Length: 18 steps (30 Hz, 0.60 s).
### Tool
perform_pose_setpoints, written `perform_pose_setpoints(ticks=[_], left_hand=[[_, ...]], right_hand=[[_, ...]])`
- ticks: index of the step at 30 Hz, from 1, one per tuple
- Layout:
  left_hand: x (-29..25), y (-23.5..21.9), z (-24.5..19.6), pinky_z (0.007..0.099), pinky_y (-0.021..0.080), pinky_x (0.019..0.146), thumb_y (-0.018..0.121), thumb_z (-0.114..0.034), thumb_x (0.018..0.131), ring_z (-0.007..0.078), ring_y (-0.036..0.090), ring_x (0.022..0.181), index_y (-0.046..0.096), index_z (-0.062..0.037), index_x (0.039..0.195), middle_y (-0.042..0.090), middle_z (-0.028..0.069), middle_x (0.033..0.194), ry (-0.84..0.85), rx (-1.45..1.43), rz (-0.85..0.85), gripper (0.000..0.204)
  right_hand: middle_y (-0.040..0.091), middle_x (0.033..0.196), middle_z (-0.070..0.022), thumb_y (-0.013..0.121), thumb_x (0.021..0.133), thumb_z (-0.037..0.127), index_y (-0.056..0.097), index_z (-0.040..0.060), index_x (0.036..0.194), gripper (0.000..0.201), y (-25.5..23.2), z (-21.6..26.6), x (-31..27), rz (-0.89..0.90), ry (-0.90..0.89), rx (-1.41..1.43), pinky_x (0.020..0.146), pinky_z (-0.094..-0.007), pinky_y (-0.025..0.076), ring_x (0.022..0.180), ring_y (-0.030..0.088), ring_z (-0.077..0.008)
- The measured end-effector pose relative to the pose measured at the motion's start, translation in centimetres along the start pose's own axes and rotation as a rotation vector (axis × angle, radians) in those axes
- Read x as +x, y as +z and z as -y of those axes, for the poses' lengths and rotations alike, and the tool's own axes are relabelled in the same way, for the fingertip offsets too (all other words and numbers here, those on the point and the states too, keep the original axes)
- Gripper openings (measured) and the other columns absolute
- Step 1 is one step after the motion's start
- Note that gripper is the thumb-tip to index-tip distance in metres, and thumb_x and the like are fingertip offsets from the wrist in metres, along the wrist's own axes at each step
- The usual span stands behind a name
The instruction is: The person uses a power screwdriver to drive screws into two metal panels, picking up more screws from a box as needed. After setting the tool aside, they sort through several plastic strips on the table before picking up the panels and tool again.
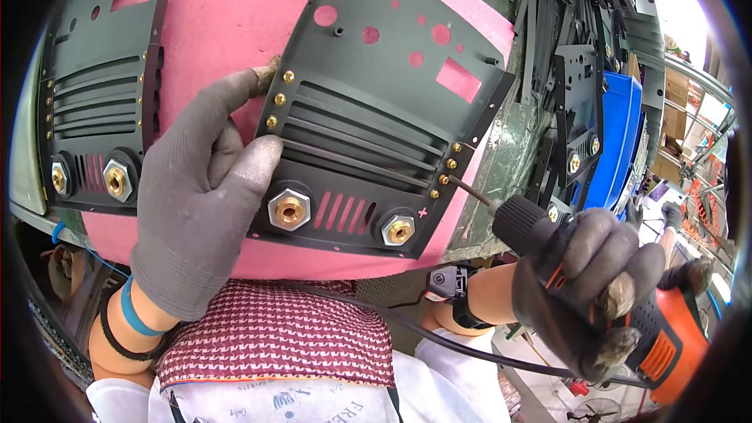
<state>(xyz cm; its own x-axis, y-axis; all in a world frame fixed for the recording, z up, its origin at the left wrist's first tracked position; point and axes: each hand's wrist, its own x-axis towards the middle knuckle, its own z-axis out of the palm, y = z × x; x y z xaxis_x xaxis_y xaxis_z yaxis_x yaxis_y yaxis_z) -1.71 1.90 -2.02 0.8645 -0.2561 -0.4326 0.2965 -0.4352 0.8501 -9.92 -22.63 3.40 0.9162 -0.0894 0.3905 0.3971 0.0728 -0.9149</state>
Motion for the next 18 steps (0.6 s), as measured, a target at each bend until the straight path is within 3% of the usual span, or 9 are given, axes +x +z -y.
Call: perform_pose_setpoints(ticks=[3,4,5,7,9,11,12,15,18], left_hand=[[0.1,0.0,0.1,0.0197,0.032,0.053,0.059,-0.002,0.08,0.0032,0.031,0.055,0.055,-0.0011,0.125,0.03,-0.0059,0.063,0.001,0.029,0.002,0.045],[0.1,0.0,0.0,0.0198,0.031,0.053,0.059,-0.002,0.08,0.0033,0.031,0.055,0.055,-0.0009,0.125,0.03,-0.0058,0.063,-0.001,0.032,-0.001,0.045],[0.1,0.0,0.0,0.0199,0.031,0.053,0.059,-0.001,0.08,0.0035,0.031,0.055,0.055,-0.0008,0.125,0.029,-0.0057,0.063,-0.003,0.034,-0.005,0.045],[0.0,0.0,0.0,0.018,0.029,0.055,0.057,-0.001,0.081,0.0025,0.03,0.058,0.053,0.001,0.127,0.029,-0.0066,0.066,-0.018,0.022,0.009,0.046],[0.0,0.0,-0.1,0.0161,0.027,0.056,0.055,-0.001,0.081,0.0015,0.029,0.061,0.051,0.0028,0.128,0.028,-0.0075,0.069,-0.029,0.006,0.02,0.047],[0.0,-0.1,-0.2,0.0161,0.027,0.056,0.055,-0.001,0.081,0.0015,0.029,0.061,0.051,0.0025,0.129,0.028,-0.0076,0.069,-0.021,0.033,0.023,0.048],[0.0,-0.1,-0.2,0.0161,0.027,0.056,0.055,-0.001,0.081,0.0015,0.029,0.061,0.051,0.0025,0.129,0.028,-0.0076,0.069,-0.021,0.033,0.021,0.048],[0.1,-0.2,-0.2,0.0161,0.027,0.056,0.055,-0.001,0.081,0.0015,0.028,0.061,0.051,0.0024,0.129,0.028,-0.0076,0.069,-0.025,0.008,0.033,0.048],[0.1,-0.1,0.0,0.0207,0.031,0.053,0.059,-0.002,0.08,0.0037,0.031,0.055,0.055,-0.0003,0.124,0.029,-0.0054,0.062,-0.029,0.006,0.007,0.045]], right_hand=[[0.042,0.059,0.0017,0.077,0.065,0.033,0.049,0.0096,0.095,0.047,0.7,0.0,0.4,-0.014,-0.063,-0.021,0.041,-0.0173,0.03,0.053,0.04,-0.0063],[0.042,0.061,0.0026,0.078,0.067,0.031,0.05,0.0044,0.109,0.057,-1.1,0.7,1.1,0.247,0.031,-0.035,0.038,-0.0176,0.03,0.048,0.037,-0.0036],[0.042,0.061,0.0026,0.078,0.067,0.031,0.05,0.0044,0.109,0.057,-0.6,0.8,0.9,0.246,0.033,-0.033,0.038,-0.0176,0.03,0.048,0.037,-0.0036],[0.058,0.06,-0.008,0.072,0.082,0.013,0.049,0.0088,0.081,0.023,1.0,1.1,0.1,-0.135,-0.013,0.01,0.042,-0.0272,0.047,0.048,0.054,-0.0171],[0.058,0.06,-0.0084,0.073,0.081,0.011,0.049,0.0094,0.081,0.024,0.5,1.1,0.6,-0.085,0.019,0.019,0.043,-0.0277,0.048,0.05,0.055,-0.0178],[0.046,0.062,0.0015,0.084,0.063,0.037,0.051,0.0066,0.113,0.067,-0.2,1.1,1.0,0.158,0.086,-0.033,0.039,-0.0191,0.032,0.05,0.04,-0.0063],[0.046,0.062,0.0015,0.084,0.063,0.037,0.051,0.0066,0.113,0.067,-0.1,0.8,0.8,0.159,0.086,-0.032,0.039,-0.0191,0.032,0.05,0.04,-0.0063],[0.045,0.061,0.001,0.082,0.065,0.036,0.051,0.0102,0.107,0.059,0.8,0.2,0.3,0.035,-0.014,0.045,0.04,-0.0209,0.034,0.05,0.041,-0.0084],[0.056,0.057,-0.0093,0.073,0.08,0.009,0.05,0.0091,0.085,0.023,1.5,0.9,0.7,-0.214,0.014,0.097,0.046,-0.0312,0.051,0.05,0.056,-0.0183]])
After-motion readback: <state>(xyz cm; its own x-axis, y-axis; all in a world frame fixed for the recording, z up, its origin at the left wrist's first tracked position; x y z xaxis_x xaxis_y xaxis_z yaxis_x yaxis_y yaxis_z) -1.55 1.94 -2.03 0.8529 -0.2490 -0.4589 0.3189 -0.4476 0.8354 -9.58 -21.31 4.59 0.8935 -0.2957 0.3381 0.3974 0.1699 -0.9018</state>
